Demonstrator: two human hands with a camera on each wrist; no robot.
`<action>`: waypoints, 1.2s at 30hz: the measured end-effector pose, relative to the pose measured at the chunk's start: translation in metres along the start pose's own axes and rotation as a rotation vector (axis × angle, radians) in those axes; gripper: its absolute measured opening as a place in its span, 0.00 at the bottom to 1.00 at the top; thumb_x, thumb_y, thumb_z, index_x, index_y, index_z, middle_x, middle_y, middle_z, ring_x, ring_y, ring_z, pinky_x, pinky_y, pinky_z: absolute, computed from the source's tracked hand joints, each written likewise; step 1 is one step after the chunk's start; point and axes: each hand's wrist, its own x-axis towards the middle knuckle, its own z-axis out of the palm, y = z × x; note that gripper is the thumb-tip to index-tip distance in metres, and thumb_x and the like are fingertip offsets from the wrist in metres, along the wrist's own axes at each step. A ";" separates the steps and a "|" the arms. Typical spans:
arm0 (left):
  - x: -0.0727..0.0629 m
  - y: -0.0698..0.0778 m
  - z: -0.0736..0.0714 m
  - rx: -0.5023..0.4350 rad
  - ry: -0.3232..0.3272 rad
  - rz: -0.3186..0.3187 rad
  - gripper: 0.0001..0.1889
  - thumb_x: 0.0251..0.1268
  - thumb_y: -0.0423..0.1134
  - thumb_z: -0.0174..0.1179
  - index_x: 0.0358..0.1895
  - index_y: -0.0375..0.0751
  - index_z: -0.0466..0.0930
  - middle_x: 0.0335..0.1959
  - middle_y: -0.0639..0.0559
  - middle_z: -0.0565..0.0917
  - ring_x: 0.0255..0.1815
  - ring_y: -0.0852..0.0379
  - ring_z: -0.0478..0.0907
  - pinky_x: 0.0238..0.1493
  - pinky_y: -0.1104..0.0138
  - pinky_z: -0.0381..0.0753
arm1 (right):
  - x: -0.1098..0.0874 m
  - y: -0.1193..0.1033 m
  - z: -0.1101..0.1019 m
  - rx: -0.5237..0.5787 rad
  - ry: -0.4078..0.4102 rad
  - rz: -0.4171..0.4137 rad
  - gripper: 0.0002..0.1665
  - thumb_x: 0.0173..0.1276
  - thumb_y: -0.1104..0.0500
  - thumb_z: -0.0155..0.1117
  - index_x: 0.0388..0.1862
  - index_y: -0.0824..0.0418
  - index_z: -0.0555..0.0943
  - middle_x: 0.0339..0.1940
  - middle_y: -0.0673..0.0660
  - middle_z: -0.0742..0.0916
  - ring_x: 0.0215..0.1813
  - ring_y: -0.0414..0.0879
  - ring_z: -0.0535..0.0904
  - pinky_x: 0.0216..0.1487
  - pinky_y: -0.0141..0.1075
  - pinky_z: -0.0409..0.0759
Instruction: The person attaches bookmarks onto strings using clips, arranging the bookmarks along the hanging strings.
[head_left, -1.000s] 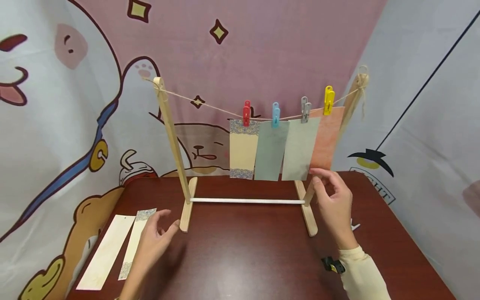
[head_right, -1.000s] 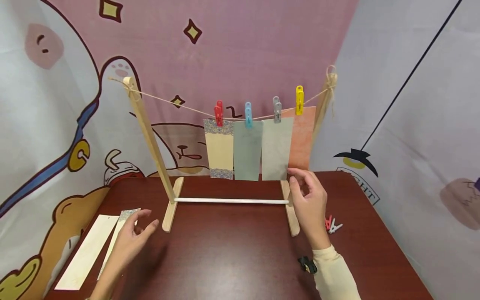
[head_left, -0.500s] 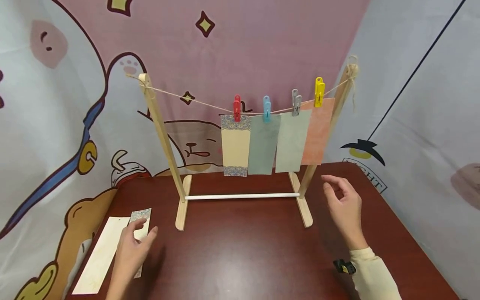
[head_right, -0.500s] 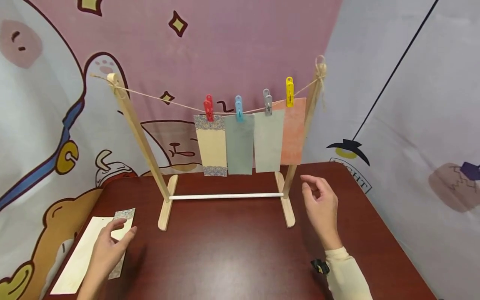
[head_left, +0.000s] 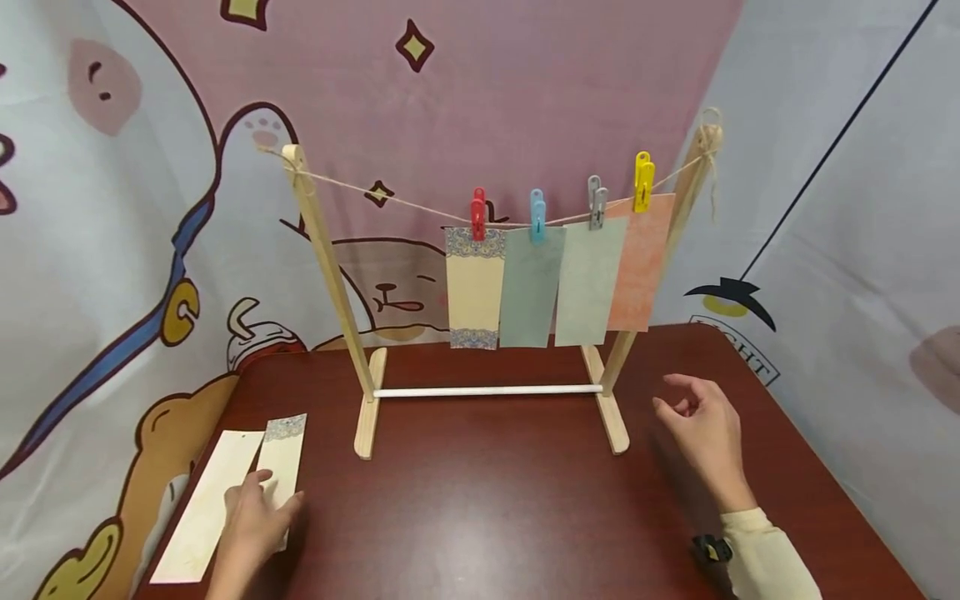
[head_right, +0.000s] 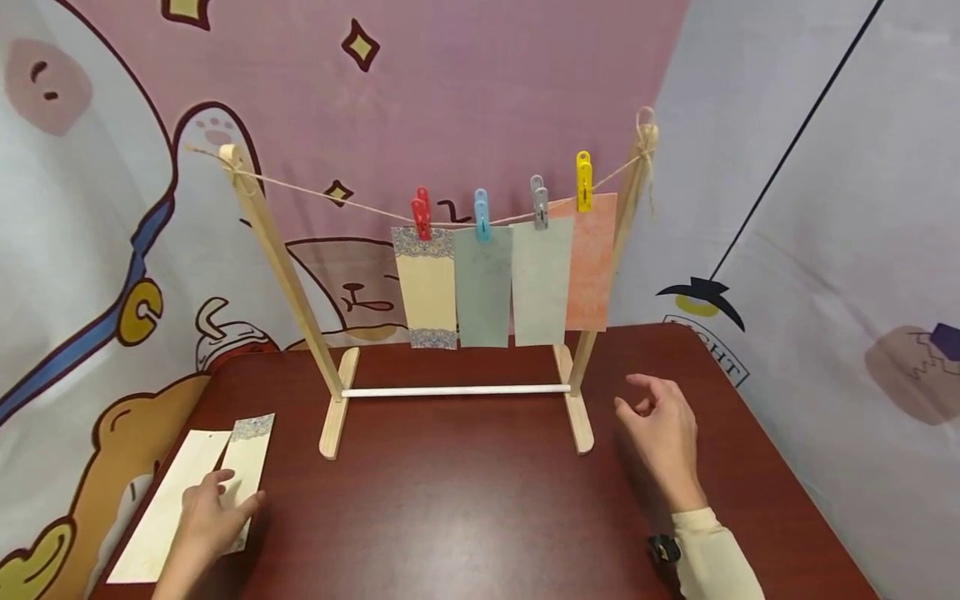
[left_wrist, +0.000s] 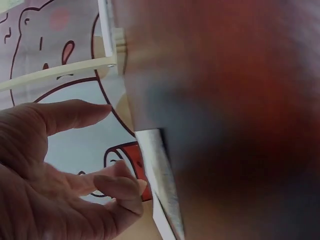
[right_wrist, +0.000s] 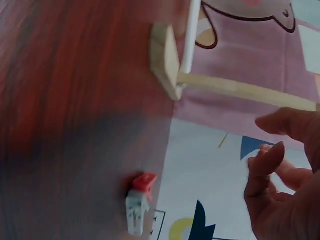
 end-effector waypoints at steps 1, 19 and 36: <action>-0.001 -0.002 0.001 0.003 0.011 -0.008 0.37 0.71 0.39 0.69 0.69 0.17 0.61 0.60 0.14 0.62 0.55 0.15 0.72 0.55 0.29 0.74 | 0.000 0.003 0.000 -0.014 -0.029 0.003 0.25 0.68 0.59 0.80 0.62 0.65 0.86 0.40 0.60 0.81 0.34 0.48 0.75 0.36 0.41 0.68; 0.002 -0.011 -0.005 0.147 -0.001 -0.031 0.40 0.67 0.46 0.73 0.62 0.12 0.64 0.56 0.12 0.64 0.52 0.11 0.74 0.52 0.26 0.75 | 0.009 0.047 0.004 -0.182 -0.347 0.107 0.31 0.71 0.60 0.71 0.63 0.82 0.76 0.57 0.82 0.71 0.47 0.70 0.76 0.42 0.63 0.79; 0.017 -0.011 -0.010 0.200 0.001 -0.060 0.42 0.65 0.53 0.77 0.47 0.14 0.62 0.46 0.13 0.65 0.45 0.14 0.76 0.43 0.29 0.79 | 0.015 0.058 -0.004 -0.219 -0.401 0.095 0.10 0.73 0.60 0.70 0.41 0.68 0.86 0.34 0.62 0.84 0.33 0.56 0.78 0.32 0.52 0.76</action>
